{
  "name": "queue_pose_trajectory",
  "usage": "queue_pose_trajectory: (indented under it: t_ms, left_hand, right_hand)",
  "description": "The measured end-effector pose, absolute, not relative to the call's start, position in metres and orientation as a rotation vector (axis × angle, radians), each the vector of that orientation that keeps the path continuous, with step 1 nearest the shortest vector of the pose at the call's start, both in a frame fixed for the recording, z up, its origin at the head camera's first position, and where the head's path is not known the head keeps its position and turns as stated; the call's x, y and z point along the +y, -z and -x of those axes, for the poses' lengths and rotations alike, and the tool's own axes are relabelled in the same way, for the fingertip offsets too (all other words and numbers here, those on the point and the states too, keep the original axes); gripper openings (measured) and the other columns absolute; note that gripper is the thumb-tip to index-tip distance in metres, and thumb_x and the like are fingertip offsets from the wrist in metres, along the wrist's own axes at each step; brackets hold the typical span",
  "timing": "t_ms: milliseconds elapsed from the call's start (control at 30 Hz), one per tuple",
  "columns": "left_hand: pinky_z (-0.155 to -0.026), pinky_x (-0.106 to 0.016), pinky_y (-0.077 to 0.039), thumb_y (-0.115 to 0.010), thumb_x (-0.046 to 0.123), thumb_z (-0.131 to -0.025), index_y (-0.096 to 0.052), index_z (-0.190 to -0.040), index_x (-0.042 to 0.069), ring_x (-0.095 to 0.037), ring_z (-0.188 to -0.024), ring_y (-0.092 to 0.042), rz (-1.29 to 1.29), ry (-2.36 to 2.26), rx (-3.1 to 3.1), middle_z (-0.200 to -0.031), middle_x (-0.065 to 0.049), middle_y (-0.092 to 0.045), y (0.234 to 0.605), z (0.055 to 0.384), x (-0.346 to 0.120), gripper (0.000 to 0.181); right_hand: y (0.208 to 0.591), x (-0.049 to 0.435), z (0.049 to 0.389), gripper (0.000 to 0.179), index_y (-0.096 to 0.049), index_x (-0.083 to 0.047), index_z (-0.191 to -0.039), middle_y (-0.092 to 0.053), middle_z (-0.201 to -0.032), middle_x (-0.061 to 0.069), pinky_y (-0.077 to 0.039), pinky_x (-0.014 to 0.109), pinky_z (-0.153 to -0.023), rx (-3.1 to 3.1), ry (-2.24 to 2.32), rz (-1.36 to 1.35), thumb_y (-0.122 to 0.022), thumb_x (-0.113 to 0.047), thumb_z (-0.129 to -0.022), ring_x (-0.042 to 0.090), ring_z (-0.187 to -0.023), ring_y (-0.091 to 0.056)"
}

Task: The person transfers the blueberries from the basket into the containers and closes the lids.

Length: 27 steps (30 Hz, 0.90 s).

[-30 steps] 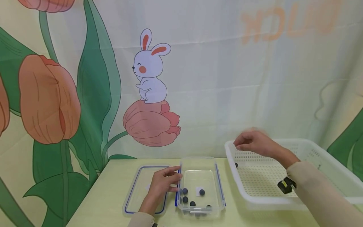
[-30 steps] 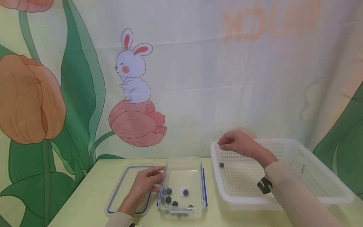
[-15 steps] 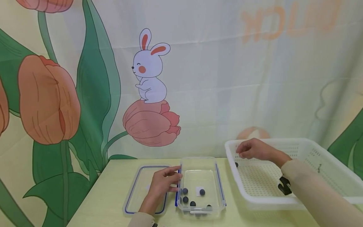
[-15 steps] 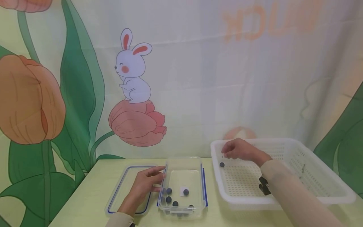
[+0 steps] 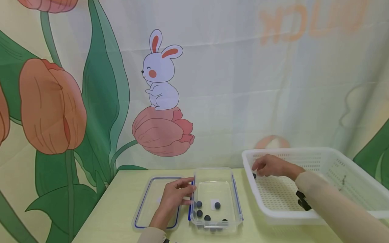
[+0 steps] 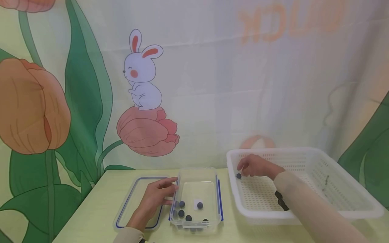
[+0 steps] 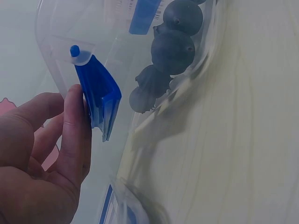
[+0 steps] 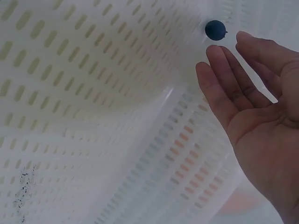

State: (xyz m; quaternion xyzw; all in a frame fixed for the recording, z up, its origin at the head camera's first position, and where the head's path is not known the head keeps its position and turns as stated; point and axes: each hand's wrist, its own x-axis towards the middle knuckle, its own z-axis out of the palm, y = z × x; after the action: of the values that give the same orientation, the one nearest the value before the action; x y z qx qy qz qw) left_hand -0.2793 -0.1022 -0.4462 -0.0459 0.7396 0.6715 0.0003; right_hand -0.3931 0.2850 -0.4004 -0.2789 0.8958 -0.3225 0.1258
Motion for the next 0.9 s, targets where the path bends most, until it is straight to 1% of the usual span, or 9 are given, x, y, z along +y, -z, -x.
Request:
queue_pose_trajectory:
  t_ms: [100,267,433,567,733,900]
  left_hand:
    - [-0.067,-0.032,-0.065,-0.081,0.013,-0.096,-0.075,-0.134,0.008,-0.019,-0.084,-0.071,0.140,-2.113,2.320,-0.104,-0.011,-0.067,0.446,0.279,-0.102,0.039]
    - [-0.067,-0.031,-0.065,-0.082,0.014,-0.096,-0.074,-0.135,0.008,-0.019,-0.083,-0.071,0.135,-2.113,2.322,-0.105,-0.010,-0.067,0.445,0.279,-0.102,0.040]
    - [-0.068,-0.031,-0.065,-0.081,0.014,-0.096,-0.076,-0.133,0.011,-0.020,-0.083,-0.072,0.177,-2.094,2.333,-0.106,-0.010,-0.067,0.445,0.280,-0.101,0.038]
    - [-0.069,-0.032,-0.065,-0.081,0.014,-0.096,-0.077,-0.132,0.012,-0.021,-0.084,-0.072,0.197,-2.090,2.333,-0.107,-0.010,-0.067,0.446,0.281,-0.101,0.036]
    - [-0.069,-0.032,-0.065,-0.080,0.013,-0.096,-0.077,-0.132,0.012,-0.021,-0.086,-0.071,0.203,-2.089,2.339,-0.107,-0.010,-0.067,0.446,0.281,-0.101,0.035]
    - [-0.068,-0.031,-0.065,-0.080,0.013,-0.096,-0.077,-0.131,0.013,-0.021,-0.087,-0.071,0.212,-2.091,2.340,-0.108,-0.010,-0.067,0.446,0.281,-0.101,0.035]
  right_hand:
    - [0.402,0.284,0.394,0.021,-0.076,0.004,-0.115,-0.075,-0.099,0.010,-0.055,0.034,-0.068,2.612,0.900,0.816,-0.071,0.003,-0.094,0.023,-0.080,-0.063]
    - [0.404,0.280,0.393,0.024,-0.076,0.002,-0.115,-0.075,-0.096,0.009,-0.054,0.033,-0.066,2.616,0.831,0.832,-0.070,0.006,-0.092,0.020,-0.076,-0.062]
    - [0.406,0.278,0.395,0.016,-0.078,-0.001,-0.105,-0.073,-0.090,0.004,-0.053,0.030,-0.064,2.654,0.727,0.833,-0.074,0.004,-0.090,0.015,-0.075,-0.060]
    - [0.405,0.276,0.394,0.013,-0.078,-0.006,-0.096,-0.071,-0.087,-0.001,-0.054,0.030,-0.067,2.690,0.678,0.830,-0.078,0.004,-0.088,0.013,-0.076,-0.057]
    - [0.404,0.275,0.392,0.012,-0.077,-0.005,-0.092,-0.071,-0.087,-0.001,-0.056,0.031,-0.071,2.703,0.647,0.849,-0.080,0.005,-0.086,0.013,-0.078,-0.059]
    - [0.404,0.273,0.390,0.013,-0.075,-0.005,-0.088,-0.070,-0.086,-0.001,-0.055,0.031,-0.071,2.724,0.624,0.827,-0.083,0.005,-0.084,0.013,-0.079,-0.059]
